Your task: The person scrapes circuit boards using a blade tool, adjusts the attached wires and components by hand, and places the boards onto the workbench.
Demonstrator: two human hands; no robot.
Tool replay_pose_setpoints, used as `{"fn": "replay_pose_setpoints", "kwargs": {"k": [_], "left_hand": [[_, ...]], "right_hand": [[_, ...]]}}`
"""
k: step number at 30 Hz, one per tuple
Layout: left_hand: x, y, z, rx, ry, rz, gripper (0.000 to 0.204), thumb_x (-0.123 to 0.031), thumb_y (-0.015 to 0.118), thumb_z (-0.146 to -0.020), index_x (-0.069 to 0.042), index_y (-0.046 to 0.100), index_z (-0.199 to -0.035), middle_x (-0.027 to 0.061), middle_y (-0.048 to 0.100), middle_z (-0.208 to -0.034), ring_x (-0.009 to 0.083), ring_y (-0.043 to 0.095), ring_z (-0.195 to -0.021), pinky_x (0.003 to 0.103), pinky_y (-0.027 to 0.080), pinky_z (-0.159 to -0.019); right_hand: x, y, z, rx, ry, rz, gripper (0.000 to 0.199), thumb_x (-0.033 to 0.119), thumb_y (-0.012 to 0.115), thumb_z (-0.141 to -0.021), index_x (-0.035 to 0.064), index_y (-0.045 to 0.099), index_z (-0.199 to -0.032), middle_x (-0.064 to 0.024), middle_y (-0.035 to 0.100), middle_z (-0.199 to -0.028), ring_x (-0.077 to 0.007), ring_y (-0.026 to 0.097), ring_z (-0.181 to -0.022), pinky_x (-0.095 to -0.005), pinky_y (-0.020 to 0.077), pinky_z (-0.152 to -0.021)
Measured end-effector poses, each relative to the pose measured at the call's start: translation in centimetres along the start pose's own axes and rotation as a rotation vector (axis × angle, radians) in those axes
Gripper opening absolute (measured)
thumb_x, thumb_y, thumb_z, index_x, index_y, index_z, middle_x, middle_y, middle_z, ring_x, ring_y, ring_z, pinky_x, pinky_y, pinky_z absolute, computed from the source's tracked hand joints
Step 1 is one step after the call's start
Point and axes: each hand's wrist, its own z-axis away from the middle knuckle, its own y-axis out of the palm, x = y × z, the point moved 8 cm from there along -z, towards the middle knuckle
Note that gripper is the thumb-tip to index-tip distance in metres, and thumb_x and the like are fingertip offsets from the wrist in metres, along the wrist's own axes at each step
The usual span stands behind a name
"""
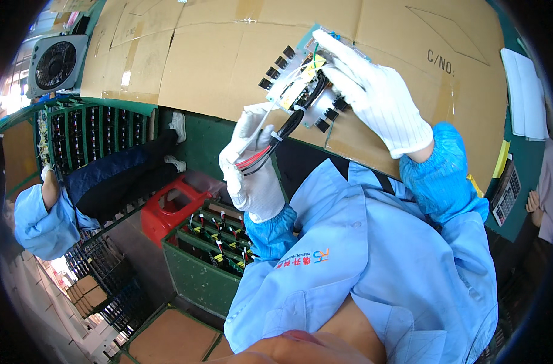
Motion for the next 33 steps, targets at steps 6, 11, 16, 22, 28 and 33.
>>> {"fn": "replay_pose_setpoints", "kwargs": {"k": [6, 11, 16, 22, 28, 33], "left_hand": [[0.4, 1.5, 1.1, 0.277, -0.022, 0.152, 0.039, -0.043, 0.070, -0.086, -0.005, 0.071, -0.094, 0.0279, 0.067, -0.112, 0.0519, 0.046, -0.128, 0.061, 0.035, -0.106], [2.2, 2.5, 1.8, 0.399, -0.066, 0.172, 0.036, -0.036, 0.069, -0.086, -0.003, 0.069, -0.101, 0.0259, 0.066, -0.118, 0.0516, 0.040, -0.133, 0.060, 0.032, -0.108], [2.9, 10.8, 3.6, 0.775, 0.209, -0.342, 0.028, -0.010, 0.068, -0.078, 0.001, 0.066, -0.104, 0.0277, 0.058, -0.130, 0.0538, 0.035, -0.137, 0.057, 0.034, -0.109], [7.0, 15.7, 5.3, 0.905, 0.438, -0.683, 0.051, -0.018, 0.076, -0.076, -0.003, 0.059, -0.121, 0.0283, 0.052, -0.130, 0.0518, 0.044, -0.127, 0.053, 0.045, -0.098], [3.2, 11.6, 6.3, 0.874, 0.691, -0.726, 0.051, -0.024, 0.072, -0.080, 0.000, 0.058, -0.123, 0.0252, 0.061, -0.119, 0.0409, 0.064, -0.107, 0.046, 0.053, -0.091], [-1.2, 5.6, 3.3, 0.479, 0.596, -0.968, 0.043, -0.013, 0.054, -0.090, 0.008, 0.054, -0.127, 0.0245, 0.060, -0.124, 0.0357, 0.066, -0.105, 0.041, 0.055, -0.088]], "right_hand": [[2.0, 2.6, -0.6, 0.179, -0.288, 0.315, 0.045, 0.013, 0.059, -0.089, 0.0166, 0.057, -0.133, -0.0089, 0.057, -0.137, -0.0311, 0.068, -0.089, -0.0400, 0.0553, -0.075], [0.8, 3.2, -0.9, 0.205, -0.426, 0.408, 0.052, 0.012, 0.058, -0.085, 0.0163, 0.054, -0.136, -0.0133, 0.059, -0.130, -0.0328, 0.063, -0.103, -0.0399, 0.0520, -0.082], [0.8, 2.7, -2.2, 0.225, -0.542, 0.407, 0.047, 0.019, 0.057, -0.089, 0.0185, 0.055, -0.136, -0.0131, 0.064, -0.119, -0.0328, 0.064, -0.097, -0.0403, 0.0513, -0.081], [1.8, 3.1, -4.0, 0.526, -0.150, 0.253, 0.068, 0.052, 0.059, -0.090, 0.0177, 0.042, -0.147, -0.0152, 0.067, -0.094, -0.0339, 0.066, -0.081, -0.0414, 0.0518, -0.069], [1.8, 1.6, -0.6, 0.300, -0.289, 0.438, 0.072, 0.044, 0.067, -0.085, -0.0027, 0.046, -0.135, -0.0147, 0.062, -0.085, -0.0321, 0.063, -0.075, -0.0408, 0.0516, -0.066], [0.9, 1.0, -0.2, 0.303, -0.344, 0.416, 0.056, 0.026, 0.071, -0.078, 0.0046, 0.056, -0.128, -0.0141, 0.064, -0.110, -0.0327, 0.062, -0.103, -0.0426, 0.0497, -0.084]]}}
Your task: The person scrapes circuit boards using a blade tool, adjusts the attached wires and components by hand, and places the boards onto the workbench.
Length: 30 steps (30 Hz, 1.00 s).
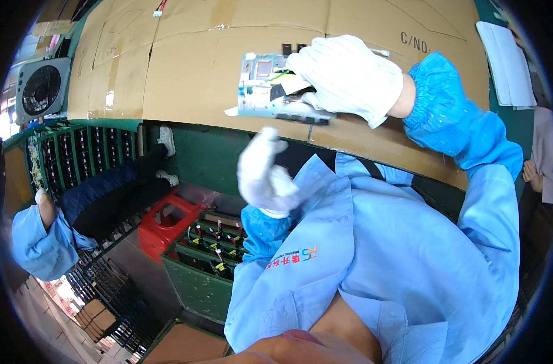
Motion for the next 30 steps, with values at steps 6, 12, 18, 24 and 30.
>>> {"fn": "replay_pose_setpoints", "kwargs": {"k": [6, 12, 18, 24, 30], "left_hand": [[5.0, -2.7, -1.4, -0.268, -0.182, 0.100, 0.052, 0.000, 0.058, -0.087, 0.007, 0.046, -0.137, 0.0236, 0.046, -0.142, 0.0353, 0.046, -0.132, 0.045, 0.035, -0.111], [7.1, -0.9, -1.6, -0.172, -0.371, 0.122, 0.055, -0.004, 0.060, -0.091, 0.006, 0.041, -0.142, 0.0206, 0.045, -0.144, 0.0305, 0.045, -0.134, 0.041, 0.033, -0.113], [7.3, -1.0, -1.1, -0.187, -0.513, 0.116, 0.054, -0.005, 0.059, -0.093, 0.006, 0.040, -0.142, 0.0195, 0.045, -0.145, 0.0299, 0.044, -0.135, 0.041, 0.033, -0.112], [6.9, -0.3, -2.6, -0.128, -0.498, -0.017, 0.043, -0.006, 0.059, -0.093, 0.002, 0.052, -0.135, 0.0207, 0.043, -0.147, 0.0330, 0.040, -0.138, 0.042, 0.035, -0.112], [7.0, 1.0, -5.4, -0.147, -0.463, -0.058, 0.036, -0.016, 0.063, -0.095, -0.006, 0.061, -0.129, 0.0219, 0.037, -0.152, 0.0361, 0.033, -0.143, 0.044, 0.035, -0.111]], "right_hand": [[-0.1, -1.2, -0.1, -0.080, -0.221, 0.112, 0.056, 0.018, 0.073, -0.072, 0.0094, 0.057, -0.125, -0.0117, 0.063, -0.114, -0.0312, 0.063, -0.099, -0.0419, 0.0505, -0.083], [-1.4, 0.5, 0.1, 0.178, 0.027, 0.002, 0.073, 0.019, 0.075, -0.072, 0.0146, 0.050, -0.139, -0.0110, 0.060, -0.125, -0.0305, 0.062, -0.109, -0.0420, 0.0478, -0.091], [-1.8, 0.1, 1.2, -0.035, -0.087, 0.073, 0.062, 0.015, 0.070, -0.076, 0.0160, 0.055, -0.136, -0.0077, 0.061, -0.123, -0.0260, 0.064, -0.093, -0.0389, 0.0508, -0.079], [-1.2, -2.6, 3.0, -0.205, 0.086, 0.114, 0.053, 0.013, 0.068, -0.076, 0.0148, 0.062, -0.129, -0.0051, 0.067, -0.108, -0.0199, 0.067, -0.078, -0.0306, 0.0524, -0.066], [-1.1, -2.1, 4.1, -0.298, 0.147, 0.165, 0.049, 0.016, 0.065, -0.079, 0.0147, 0.060, -0.127, -0.0030, 0.064, -0.115, -0.0150, 0.064, -0.069, -0.0283, 0.0498, -0.057]]}}
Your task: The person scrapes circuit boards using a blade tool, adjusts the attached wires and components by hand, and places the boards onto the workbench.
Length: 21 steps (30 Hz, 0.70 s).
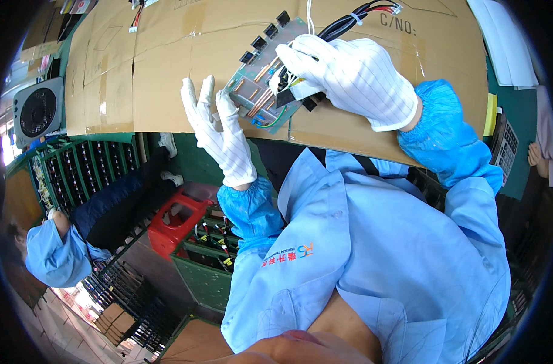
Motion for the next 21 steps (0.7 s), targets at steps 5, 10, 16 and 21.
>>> {"fn": "replay_pose_setpoints", "kwargs": {"k": [5, 10, 16, 21], "left_hand": [[-0.5, 1.8, -0.4, 0.028, 0.059, -0.063, 0.026, -0.014, 0.059, -0.097, 0.001, 0.066, -0.118, 0.0194, 0.037, -0.153, 0.0300, 0.039, -0.139, 0.040, 0.041, -0.105], [0.0, 2.5, -0.7, -0.100, 0.091, 0.232, 0.016, -0.006, 0.056, -0.096, 0.003, 0.069, -0.102, 0.0279, 0.048, -0.143, 0.0371, 0.041, -0.139, 0.044, 0.036, -0.109], [-0.6, 2.5, -0.8, -0.051, 0.186, 0.156, 0.030, -0.014, 0.046, -0.102, 0.007, 0.067, -0.107, 0.0228, 0.049, -0.144, 0.0338, 0.037, -0.141, 0.044, 0.031, -0.113], [0.0, 2.6, -0.9, -0.065, 0.111, 0.220, 0.033, -0.018, 0.047, -0.102, 0.008, 0.067, -0.107, 0.0211, 0.051, -0.142, 0.0309, 0.039, -0.140, 0.042, 0.031, -0.113]], "right_hand": [[0.1, 0.5, 0.7, -0.022, -0.017, 0.044, 0.054, 0.018, 0.064, -0.080, 0.0185, 0.055, -0.133, 0.0018, 0.062, -0.118, -0.0107, 0.061, -0.069, -0.0257, 0.0474, -0.054], [0.1, -1.4, 0.1, 0.149, 0.062, -0.049, 0.067, 0.015, 0.068, -0.077, 0.0207, 0.049, -0.141, 0.0030, 0.059, -0.128, -0.0110, 0.063, -0.074, -0.0261, 0.0484, -0.054], [-5.8, -3.2, 7.6, -0.209, 0.822, -0.870, 0.056, 0.000, 0.069, -0.082, 0.0007, 0.052, -0.135, -0.0100, 0.068, -0.118, -0.0134, 0.065, -0.090, -0.0232, 0.0503, -0.070], [-3.7, -1.7, 9.6, -0.042, 0.628, -0.740, 0.039, -0.008, 0.052, -0.082, 0.0005, 0.064, -0.118, -0.0119, 0.071, -0.104, -0.0210, 0.070, -0.088, -0.0295, 0.0571, -0.070]]}}
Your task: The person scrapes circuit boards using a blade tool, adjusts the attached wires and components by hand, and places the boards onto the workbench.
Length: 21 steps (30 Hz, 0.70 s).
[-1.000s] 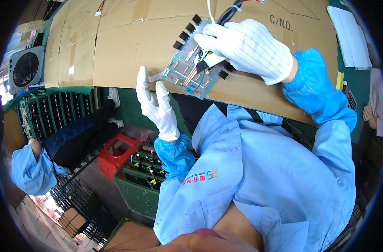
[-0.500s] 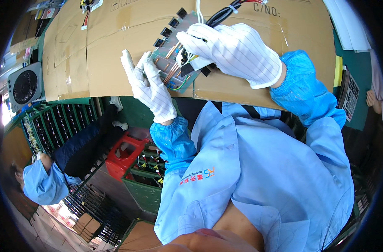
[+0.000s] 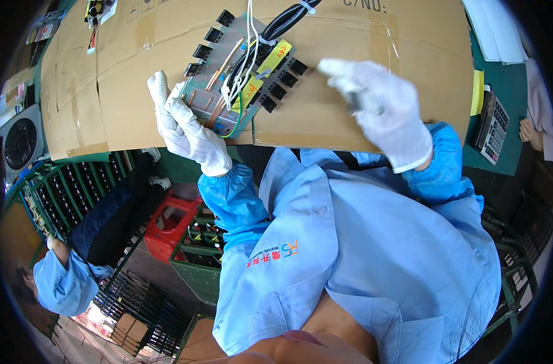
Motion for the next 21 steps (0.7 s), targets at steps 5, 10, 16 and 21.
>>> {"fn": "replay_pose_setpoints", "kwargs": {"k": [5, 10, 16, 21], "left_hand": [[-0.7, 0.5, -0.1, 0.023, 0.060, -0.073, 0.036, -0.018, 0.042, -0.104, 0.008, 0.066, -0.107, 0.0200, 0.054, -0.140, 0.0309, 0.043, -0.137, 0.042, 0.031, -0.112], [-0.9, 0.1, 0.1, -0.011, 0.079, -0.036, 0.027, -0.019, 0.049, -0.102, 0.000, 0.068, -0.106, 0.0215, 0.055, -0.138, 0.0396, 0.039, -0.139, 0.049, 0.032, -0.112], [-1.3, 0.0, 0.1, 0.013, 0.162, -0.111, 0.029, -0.022, 0.050, -0.102, 0.001, 0.068, -0.105, 0.0222, 0.056, -0.137, 0.0415, 0.039, -0.139, 0.051, 0.032, -0.112], [-1.1, 0.0, -0.1, 0.008, 0.141, -0.086, 0.029, -0.023, 0.050, -0.102, -0.001, 0.068, -0.105, 0.0223, 0.056, -0.137, 0.0426, 0.039, -0.139, 0.052, 0.031, -0.111]], "right_hand": [[1.0, 3.6, 1.6, 0.097, -0.225, 0.448, 0.043, 0.010, 0.070, -0.082, 0.0122, 0.064, -0.125, -0.0035, 0.065, -0.090, -0.0187, 0.065, -0.076, -0.0307, 0.0494, -0.055], [1.5, 5.5, 0.5, 0.196, -0.158, 0.538, 0.046, 0.019, 0.069, -0.083, 0.0114, 0.063, -0.128, -0.0034, 0.059, -0.084, -0.0197, 0.059, -0.074, -0.0324, 0.0429, -0.055], [0.9, 5.7, 0.8, 0.150, -0.220, 0.554, 0.052, 0.026, 0.069, -0.083, 0.0161, 0.059, -0.134, -0.0024, 0.055, -0.084, -0.0187, 0.057, -0.071, -0.0329, 0.0418, -0.055], [1.7, 6.5, 1.1, 0.206, -0.286, 0.603, 0.053, 0.030, 0.069, -0.083, 0.0167, 0.060, -0.133, -0.0020, 0.056, -0.084, -0.0184, 0.058, -0.070, -0.0323, 0.0413, -0.054]]}}
